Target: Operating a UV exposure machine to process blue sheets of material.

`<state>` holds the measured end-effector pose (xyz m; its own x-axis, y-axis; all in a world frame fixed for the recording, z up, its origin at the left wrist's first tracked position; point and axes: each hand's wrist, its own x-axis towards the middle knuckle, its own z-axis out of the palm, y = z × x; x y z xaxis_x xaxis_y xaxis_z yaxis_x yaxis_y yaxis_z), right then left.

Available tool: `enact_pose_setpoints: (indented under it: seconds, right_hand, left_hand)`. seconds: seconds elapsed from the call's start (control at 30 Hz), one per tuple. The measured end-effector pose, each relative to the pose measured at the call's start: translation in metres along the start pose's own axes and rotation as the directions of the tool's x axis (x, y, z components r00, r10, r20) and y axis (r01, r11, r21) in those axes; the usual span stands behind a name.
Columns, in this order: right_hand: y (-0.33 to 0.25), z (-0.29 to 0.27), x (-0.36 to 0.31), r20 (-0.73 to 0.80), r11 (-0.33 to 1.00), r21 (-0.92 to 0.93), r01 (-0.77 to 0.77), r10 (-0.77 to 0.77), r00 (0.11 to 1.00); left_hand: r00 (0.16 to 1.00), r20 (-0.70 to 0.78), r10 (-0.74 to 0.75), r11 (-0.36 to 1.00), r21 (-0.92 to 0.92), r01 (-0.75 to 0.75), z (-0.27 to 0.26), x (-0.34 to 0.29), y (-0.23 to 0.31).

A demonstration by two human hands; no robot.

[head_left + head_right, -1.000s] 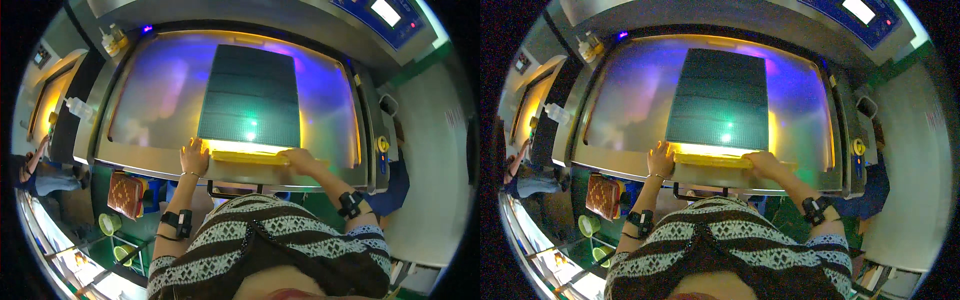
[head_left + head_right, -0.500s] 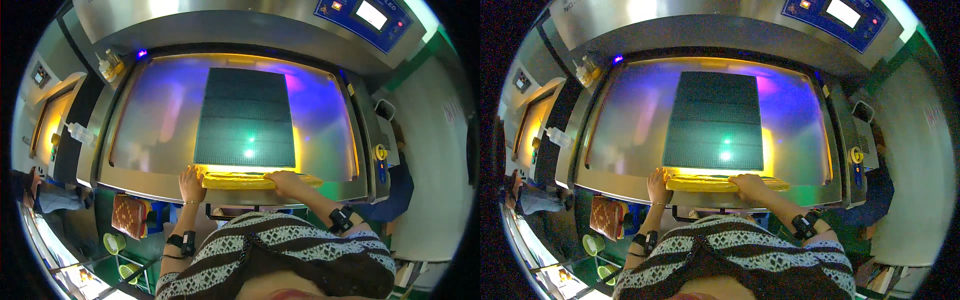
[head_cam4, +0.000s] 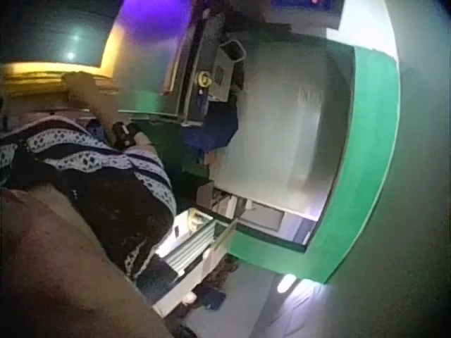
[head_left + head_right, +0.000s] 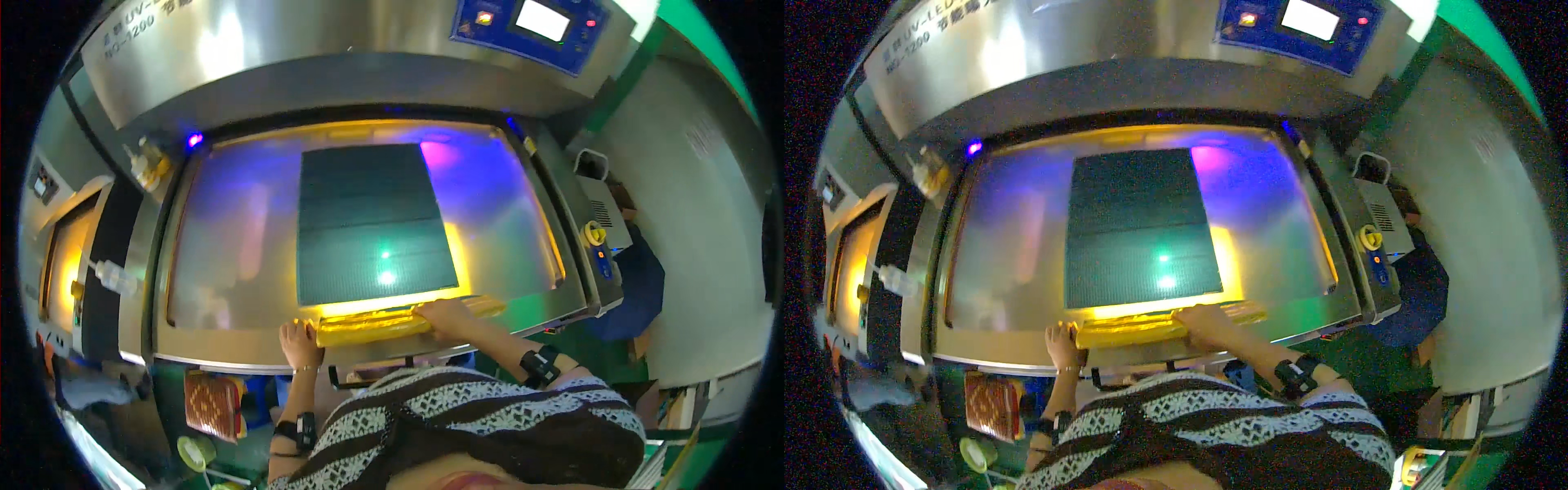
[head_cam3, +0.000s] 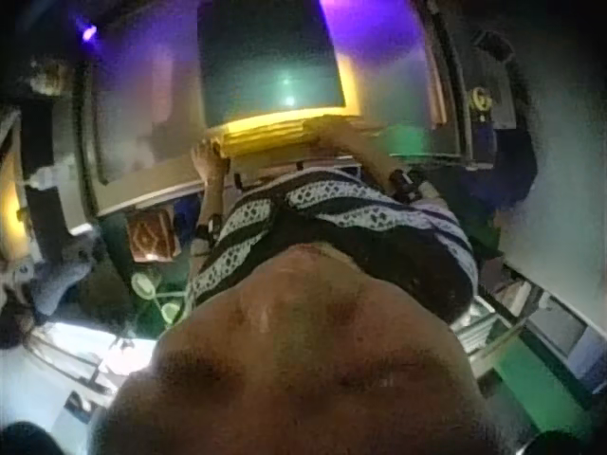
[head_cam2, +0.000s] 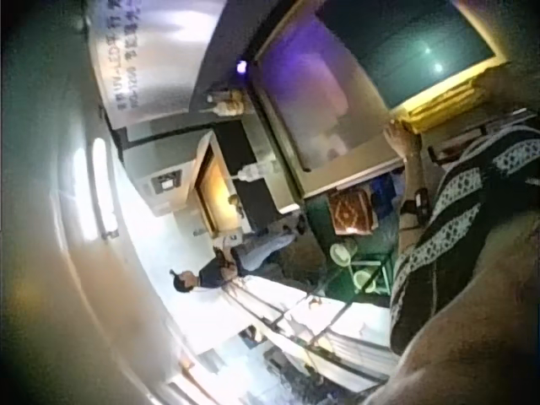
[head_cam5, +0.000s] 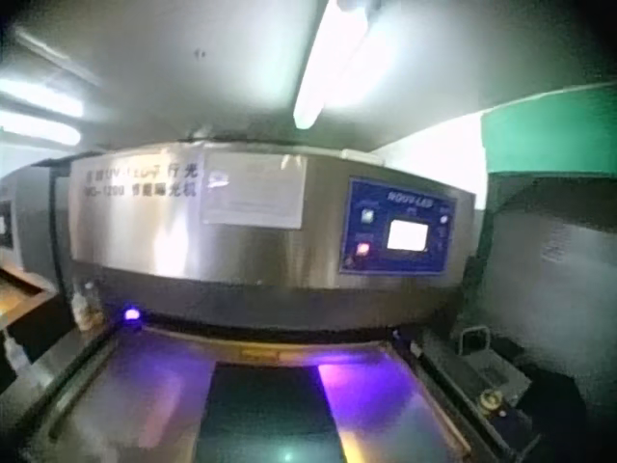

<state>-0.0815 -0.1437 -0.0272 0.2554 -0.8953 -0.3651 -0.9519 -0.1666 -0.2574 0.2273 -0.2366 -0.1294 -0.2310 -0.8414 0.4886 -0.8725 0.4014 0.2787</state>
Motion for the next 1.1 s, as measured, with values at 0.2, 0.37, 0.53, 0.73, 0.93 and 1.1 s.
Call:
enact_pose_setpoints:
  seconds: [0.2,0.37,0.53,0.73,0.93,1.1]
  right_hand:
    - [0.003,0.005,0.002,-0.002,0.999,0.005,-0.034,0.034,0.999]
    - [0.006,0.014,0.006,0.002,0.999,0.005,-0.044,0.044,0.999]
    - [0.005,0.014,0.004,-0.065,1.0,-0.001,-0.006,0.005,0.998]
    - [0.002,0.016,0.005,-0.121,1.0,-0.015,0.008,-0.01,0.993]
    - [0.004,0.023,0.007,-0.117,0.999,-0.03,-0.016,0.012,0.993]
    - [0.003,0.024,0.007,-0.179,1.0,-0.012,0.022,-0.024,0.984]
  left_hand:
    - [0.985,0.151,-0.084,0.995,-0.038,0.09,-0.001,0.0,-0.001]
    - [0.989,0.12,-0.087,0.992,-0.081,0.097,-0.005,0.002,0.001]
    - [0.989,0.13,-0.076,0.996,-0.047,0.082,-0.006,0.004,0.003]
    - [0.997,0.066,-0.036,0.995,-0.09,0.042,-0.007,0.005,0.002]
    - [0.997,0.063,-0.036,0.996,-0.073,0.041,-0.003,0.003,-0.001]
    - [0.999,0.03,-0.035,0.996,-0.082,0.038,-0.002,0.002,-0.002]
